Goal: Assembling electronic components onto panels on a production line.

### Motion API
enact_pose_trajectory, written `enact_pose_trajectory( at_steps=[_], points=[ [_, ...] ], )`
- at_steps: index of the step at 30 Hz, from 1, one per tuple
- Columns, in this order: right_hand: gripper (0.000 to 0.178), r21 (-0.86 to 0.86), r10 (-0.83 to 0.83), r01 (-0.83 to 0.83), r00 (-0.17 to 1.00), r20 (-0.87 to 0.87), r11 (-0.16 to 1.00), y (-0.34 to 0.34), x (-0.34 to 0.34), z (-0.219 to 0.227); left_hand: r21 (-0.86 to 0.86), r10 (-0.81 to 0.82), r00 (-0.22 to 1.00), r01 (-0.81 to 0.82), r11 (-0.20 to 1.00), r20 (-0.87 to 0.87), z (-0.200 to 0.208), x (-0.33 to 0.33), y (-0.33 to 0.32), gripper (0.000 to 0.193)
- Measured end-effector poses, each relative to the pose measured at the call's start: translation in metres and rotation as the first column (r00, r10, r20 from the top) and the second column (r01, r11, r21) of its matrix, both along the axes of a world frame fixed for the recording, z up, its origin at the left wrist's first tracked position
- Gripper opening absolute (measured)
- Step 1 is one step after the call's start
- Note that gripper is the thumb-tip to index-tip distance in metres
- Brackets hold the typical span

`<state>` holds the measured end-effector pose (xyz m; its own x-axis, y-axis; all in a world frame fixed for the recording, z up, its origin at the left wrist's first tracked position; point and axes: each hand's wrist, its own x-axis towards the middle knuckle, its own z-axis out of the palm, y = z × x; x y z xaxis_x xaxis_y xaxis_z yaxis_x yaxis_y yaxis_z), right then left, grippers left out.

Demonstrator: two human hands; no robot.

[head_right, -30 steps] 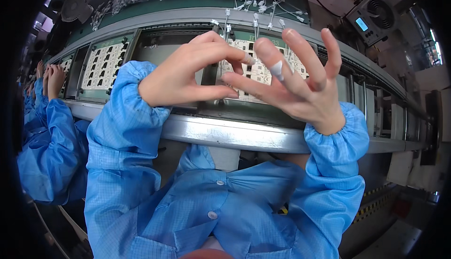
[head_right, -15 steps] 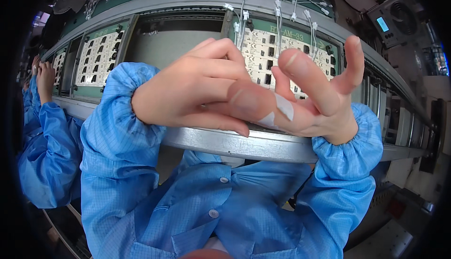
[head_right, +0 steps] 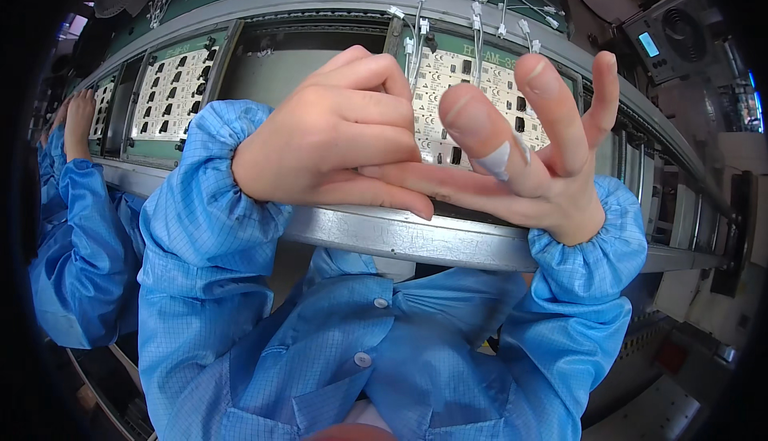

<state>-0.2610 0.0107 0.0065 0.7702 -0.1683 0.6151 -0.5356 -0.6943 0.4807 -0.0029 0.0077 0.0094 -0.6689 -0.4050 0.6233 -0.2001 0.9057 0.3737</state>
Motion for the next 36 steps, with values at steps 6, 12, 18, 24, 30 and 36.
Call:
enact_pose_trajectory(
  at_steps=[6,12,18,24,30,36],
  points=[
    [0.067,0.048,0.133,-0.133,0.991,-0.014,0.99,-0.009,0.013,0.014,-0.096,0.024,1.0,-0.025,0.995,-0.007,0.004,0.001,0.004,0.044],
    [0.057,0.204,0.109,-0.14,0.982,0.157,0.969,-0.004,0.024,0.014,-0.149,0.219,0.976,-0.219,0.964,-0.014,0.006,0.003,0.008,0.041],
    [0.056,0.475,0.016,-0.185,0.941,0.338,0.86,-0.014,0.01,0.023,0.089,0.275,0.961,-0.273,0.958,-0.011,0.019,0.01,0.006,0.026],
    [0.06,0.487,0.06,-0.203,0.954,0.293,0.85,-0.007,0.015,0.024,0.455,0.108,0.958,0.025,0.89,-0.266,0.007,0.003,0.011,0.034],
    [0.042,0.514,0.174,-0.324,0.932,0.318,0.794,-0.008,0.018,0.019,0.517,-0.002,0.973,0.125,0.847,-0.233,0.012,0.004,0.008,0.028],
    [0.039,0.553,0.132,-0.32,0.926,0.353,0.769,-0.006,0.021,0.014,0.699,0.006,0.975,0.155,0.699,-0.222,0.008,0.008,0.009,0.026]
  ],
)
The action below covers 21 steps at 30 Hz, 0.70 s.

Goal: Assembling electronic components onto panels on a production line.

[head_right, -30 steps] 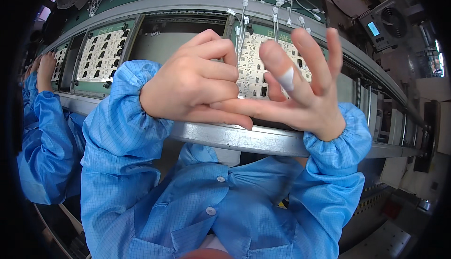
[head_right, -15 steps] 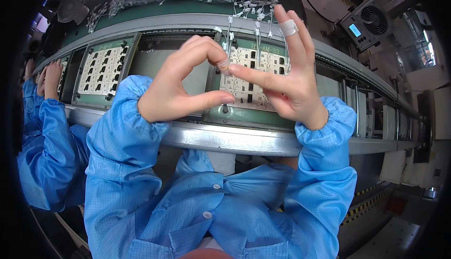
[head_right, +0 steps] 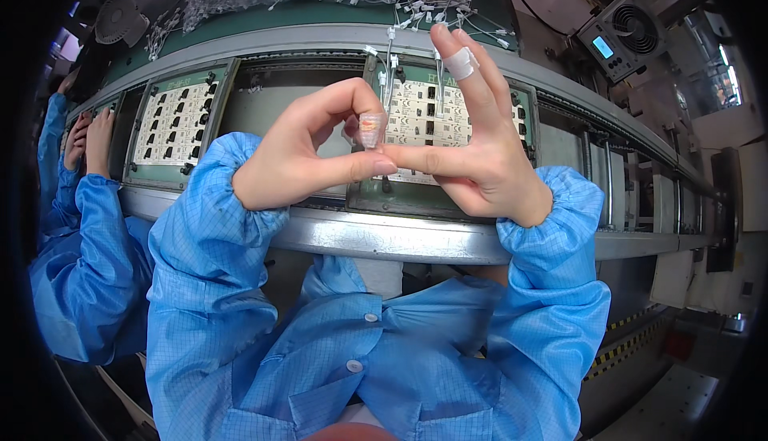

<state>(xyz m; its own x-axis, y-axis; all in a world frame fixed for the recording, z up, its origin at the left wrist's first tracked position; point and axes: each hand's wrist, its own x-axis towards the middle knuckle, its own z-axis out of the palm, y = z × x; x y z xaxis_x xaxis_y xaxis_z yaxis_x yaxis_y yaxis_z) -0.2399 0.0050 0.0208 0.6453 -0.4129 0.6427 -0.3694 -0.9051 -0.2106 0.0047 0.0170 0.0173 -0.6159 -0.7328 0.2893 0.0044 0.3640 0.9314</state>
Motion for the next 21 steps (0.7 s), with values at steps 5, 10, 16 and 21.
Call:
enact_pose_trajectory(
  at_steps=[5,10,16,21],
  points=[
    [0.04,-0.02,0.048,-0.049,0.998,-0.037,0.999,0.0,0.001,0.0,0.109,-0.051,0.99,0.065,0.992,-0.128,0.006,-0.003,0.005,0.027],
    [0.047,0.065,0.05,-0.052,0.998,0.023,0.997,-0.002,0.003,0.0,0.301,-0.053,0.994,0.08,0.95,-0.098,0.008,0.005,0.006,0.027],
    [0.04,-0.002,0.068,-0.068,0.998,-0.017,0.998,-0.003,-0.004,-0.004,0.177,-0.102,0.974,0.139,0.974,-0.204,0.0,-0.003,0.002,0.018],
    [0.041,-0.069,-0.29,0.287,0.956,-0.038,0.955,-0.018,-0.024,0.02,0.227,-0.012,0.96,0.078,0.971,-0.28,-0.004,0.006,-0.002,0.021]
  ],
)
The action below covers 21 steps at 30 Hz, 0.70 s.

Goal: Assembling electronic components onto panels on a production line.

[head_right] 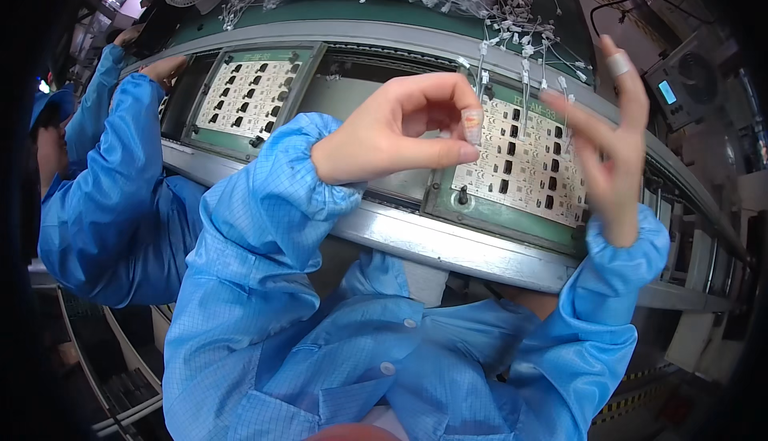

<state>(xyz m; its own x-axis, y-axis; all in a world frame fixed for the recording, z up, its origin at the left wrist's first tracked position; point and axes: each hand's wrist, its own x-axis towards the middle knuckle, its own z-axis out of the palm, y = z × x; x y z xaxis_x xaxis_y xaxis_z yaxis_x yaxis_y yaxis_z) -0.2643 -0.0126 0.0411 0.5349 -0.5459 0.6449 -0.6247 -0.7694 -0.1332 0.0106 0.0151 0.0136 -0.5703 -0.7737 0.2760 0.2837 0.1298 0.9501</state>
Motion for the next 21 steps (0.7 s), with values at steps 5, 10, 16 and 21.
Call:
enact_pose_trajectory(
  at_steps=[5,10,16,21],
  points=[
    [0.03,0.423,-0.396,0.574,0.807,-0.439,0.701,-0.029,-0.104,-0.003,-0.042,-0.014,1.0,0.015,0.999,0.024,0.003,0.001,-0.007,0.019],
    [0.042,0.78,-0.44,0.435,0.868,-0.23,0.45,-0.026,-0.119,-0.003,-0.093,-0.032,0.99,0.045,0.995,0.134,0.005,-0.001,-0.006,0.017],
    [0.026,0.773,-0.434,0.333,0.897,-0.083,0.541,-0.033,-0.108,-0.018,-0.046,-0.046,0.994,0.05,0.998,0.101,0.003,0.005,-0.001,0.015],
    [0.035,0.521,-0.554,0.406,0.816,0.163,0.751,-0.044,-0.111,-0.013,-0.075,-0.066,0.987,0.078,0.994,0.144,0.011,0.002,0.0,0.014]
  ],
)
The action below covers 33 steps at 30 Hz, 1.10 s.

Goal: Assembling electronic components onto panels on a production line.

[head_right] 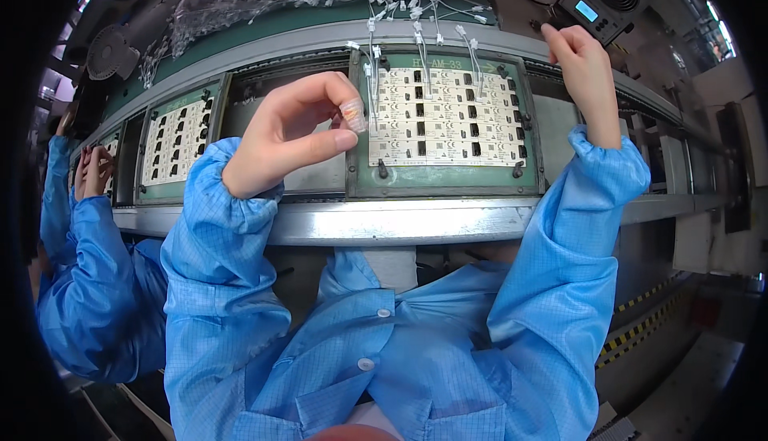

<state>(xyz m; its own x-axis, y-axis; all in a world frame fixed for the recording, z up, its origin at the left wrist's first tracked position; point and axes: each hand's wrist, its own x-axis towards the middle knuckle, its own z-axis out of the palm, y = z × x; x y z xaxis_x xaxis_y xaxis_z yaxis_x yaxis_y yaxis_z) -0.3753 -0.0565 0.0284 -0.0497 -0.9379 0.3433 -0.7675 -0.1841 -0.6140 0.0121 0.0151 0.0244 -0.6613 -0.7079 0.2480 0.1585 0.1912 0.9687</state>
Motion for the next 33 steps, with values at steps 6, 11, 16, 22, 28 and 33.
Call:
enact_pose_trajectory(
  at_steps=[6,11,16,22,28,33],
  points=[
    [0.039,-0.105,-0.082,0.072,0.993,-0.089,0.992,-0.003,-0.003,-0.006,-0.042,0.013,1.0,-0.011,0.999,0.028,-0.003,0.002,-0.003,0.018],
    [0.048,0.047,-0.048,0.066,0.951,-0.307,0.997,-0.005,-0.011,-0.009,-0.045,0.026,0.999,-0.025,0.999,0.031,-0.003,0.008,0.001,0.018],
    [0.044,0.391,-0.105,0.164,0.98,-0.168,0.905,0.005,-0.014,0.007,-0.072,0.037,0.999,-0.036,0.997,0.018,-0.001,0.003,-0.003,0.022],
    [0.062,0.617,-0.096,0.079,0.995,-0.005,0.783,0.029,0.01,0.013,0.041,0.208,0.976,-0.206,0.978,-0.07,0.0,0.012,-0.001,0.037],
    [0.074,0.526,0.015,0.055,0.992,-0.129,0.848,0.027,0.017,-0.006,0.021,0.156,0.987,-0.155,0.988,-0.032,-0.001,0.008,-0.005,0.037],
    [0.081,0.493,0.079,0.053,0.967,-0.243,0.868,0.032,0.037,-0.005,0.015,0.158,0.987,-0.158,0.987,-0.04,0.0,0.009,-0.008,0.037]
  ],
)
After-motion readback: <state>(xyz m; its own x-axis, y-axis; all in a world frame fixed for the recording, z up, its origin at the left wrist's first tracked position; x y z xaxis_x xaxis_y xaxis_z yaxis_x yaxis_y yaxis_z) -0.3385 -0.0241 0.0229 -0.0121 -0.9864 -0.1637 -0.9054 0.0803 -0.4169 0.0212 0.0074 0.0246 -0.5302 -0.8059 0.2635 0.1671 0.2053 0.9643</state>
